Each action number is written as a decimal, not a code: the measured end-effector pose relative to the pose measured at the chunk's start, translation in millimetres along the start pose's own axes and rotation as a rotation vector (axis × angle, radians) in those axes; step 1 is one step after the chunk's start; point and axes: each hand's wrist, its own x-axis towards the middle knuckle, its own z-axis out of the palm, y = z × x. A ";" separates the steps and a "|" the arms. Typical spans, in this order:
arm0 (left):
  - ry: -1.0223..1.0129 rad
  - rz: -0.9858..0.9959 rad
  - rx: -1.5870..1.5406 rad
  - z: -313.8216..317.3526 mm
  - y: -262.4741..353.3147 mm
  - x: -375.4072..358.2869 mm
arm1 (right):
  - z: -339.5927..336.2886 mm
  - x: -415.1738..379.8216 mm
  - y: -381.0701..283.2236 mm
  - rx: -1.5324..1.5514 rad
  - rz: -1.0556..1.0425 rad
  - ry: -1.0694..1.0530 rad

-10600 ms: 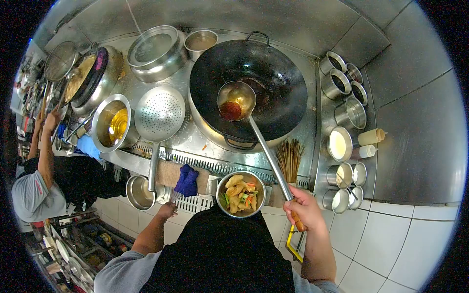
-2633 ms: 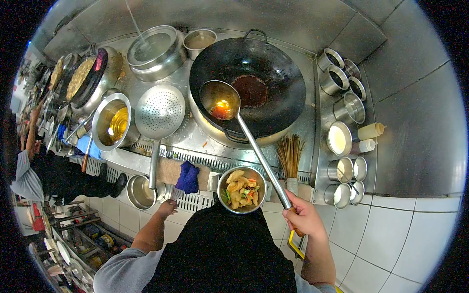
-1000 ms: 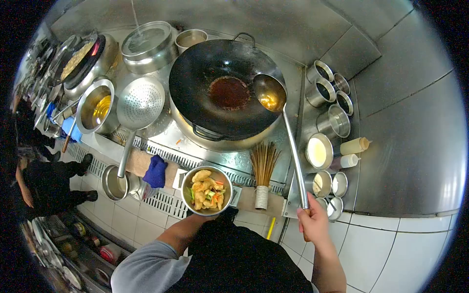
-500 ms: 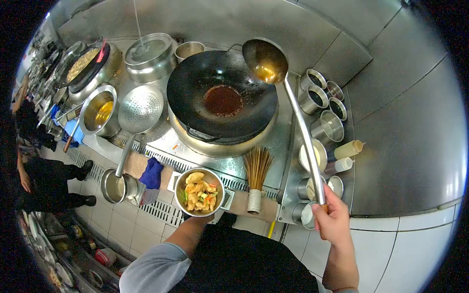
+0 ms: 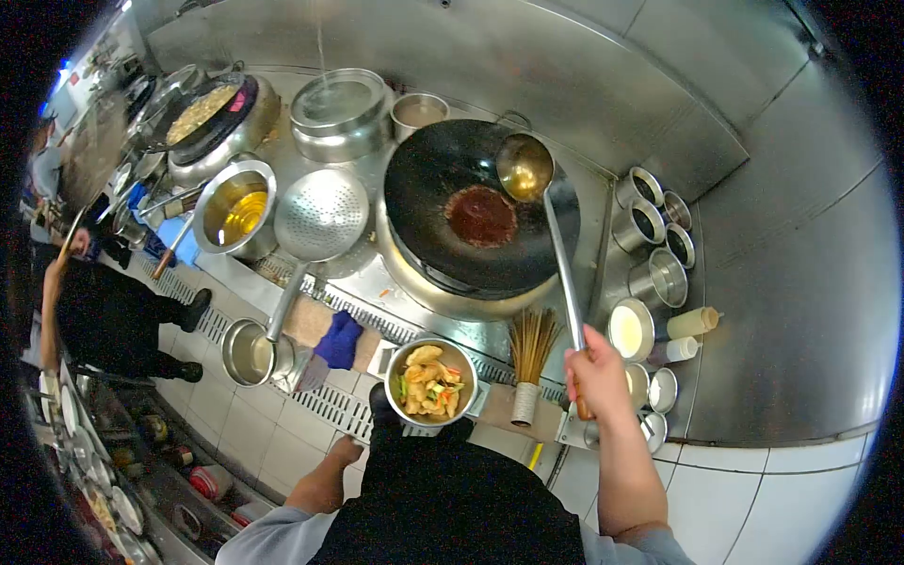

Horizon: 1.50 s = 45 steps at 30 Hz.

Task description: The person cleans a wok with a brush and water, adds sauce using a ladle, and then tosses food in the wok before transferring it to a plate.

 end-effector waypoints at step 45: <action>0.362 -0.347 -0.909 -117.1 -175.0 -70.3 | 344.4 322.6 -196.9 0.944 0.429 -0.594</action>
